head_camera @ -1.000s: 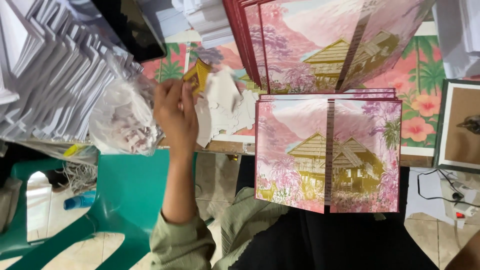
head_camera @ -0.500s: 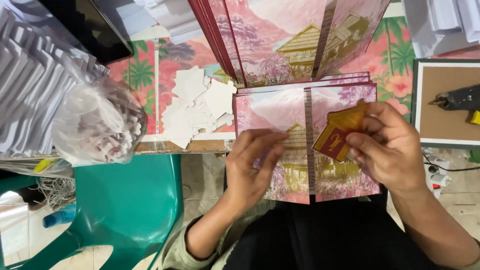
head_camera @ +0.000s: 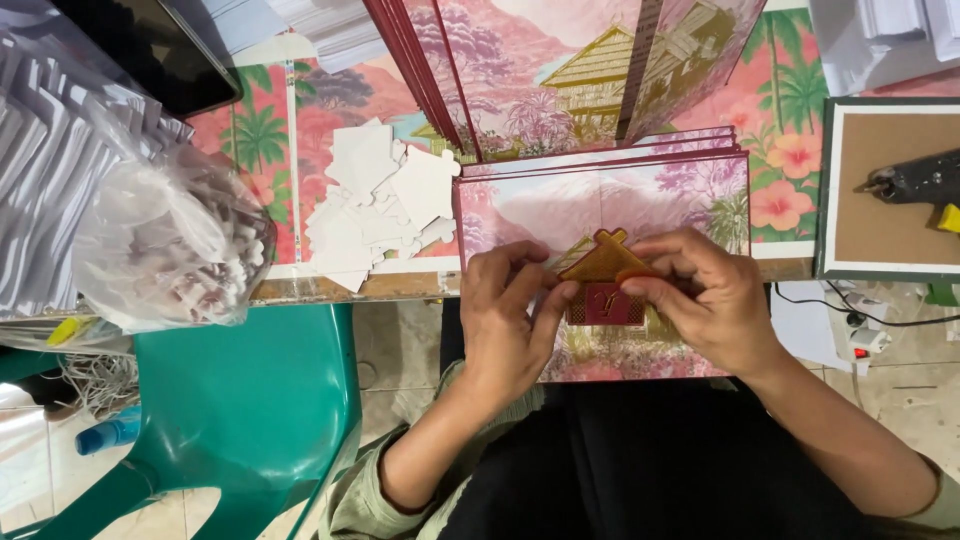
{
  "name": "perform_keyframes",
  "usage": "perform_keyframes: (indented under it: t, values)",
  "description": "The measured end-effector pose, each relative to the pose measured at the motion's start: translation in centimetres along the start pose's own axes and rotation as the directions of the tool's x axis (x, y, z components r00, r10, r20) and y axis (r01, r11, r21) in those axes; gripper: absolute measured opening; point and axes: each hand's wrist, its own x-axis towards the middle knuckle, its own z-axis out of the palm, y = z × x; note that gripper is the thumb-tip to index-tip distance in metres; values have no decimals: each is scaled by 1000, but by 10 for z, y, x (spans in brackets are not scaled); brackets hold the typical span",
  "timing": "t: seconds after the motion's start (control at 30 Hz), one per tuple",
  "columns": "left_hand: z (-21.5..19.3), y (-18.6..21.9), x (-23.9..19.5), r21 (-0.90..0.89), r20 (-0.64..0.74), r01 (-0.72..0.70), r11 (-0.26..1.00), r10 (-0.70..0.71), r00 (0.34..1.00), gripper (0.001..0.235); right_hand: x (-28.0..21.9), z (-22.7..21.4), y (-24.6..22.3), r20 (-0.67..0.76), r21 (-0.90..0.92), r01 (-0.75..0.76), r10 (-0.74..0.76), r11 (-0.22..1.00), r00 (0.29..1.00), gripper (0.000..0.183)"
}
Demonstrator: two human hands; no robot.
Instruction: Assembling decorative cards by applying hot glue and attaching gold house-shaped cutouts.
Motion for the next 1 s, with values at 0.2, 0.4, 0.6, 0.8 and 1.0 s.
perform_keyframes:
  t: [0.2,0.4,0.6,0.8,1.0]
  values:
    - [6,-4,-3,77,-4,-14,997,14,1000,24,-3,5,2,-29,-204,88,-95,975,995,29]
    - [8,1,2,174,10,-40,984,39,999,25,1,17,-7,-123,-337,160,-212,928,970,24]
    - [11,0,1,236,39,-42,971,34,999,26,-5,15,13,-73,-585,174,-265,792,962,17]
    - [3,15,4,346,177,-49,937,-14,984,21,64,-39,24,-210,-433,223,-338,874,917,23]
    - [3,17,5,353,157,-62,934,7,988,21,149,-65,70,-394,-355,10,-160,935,905,78]
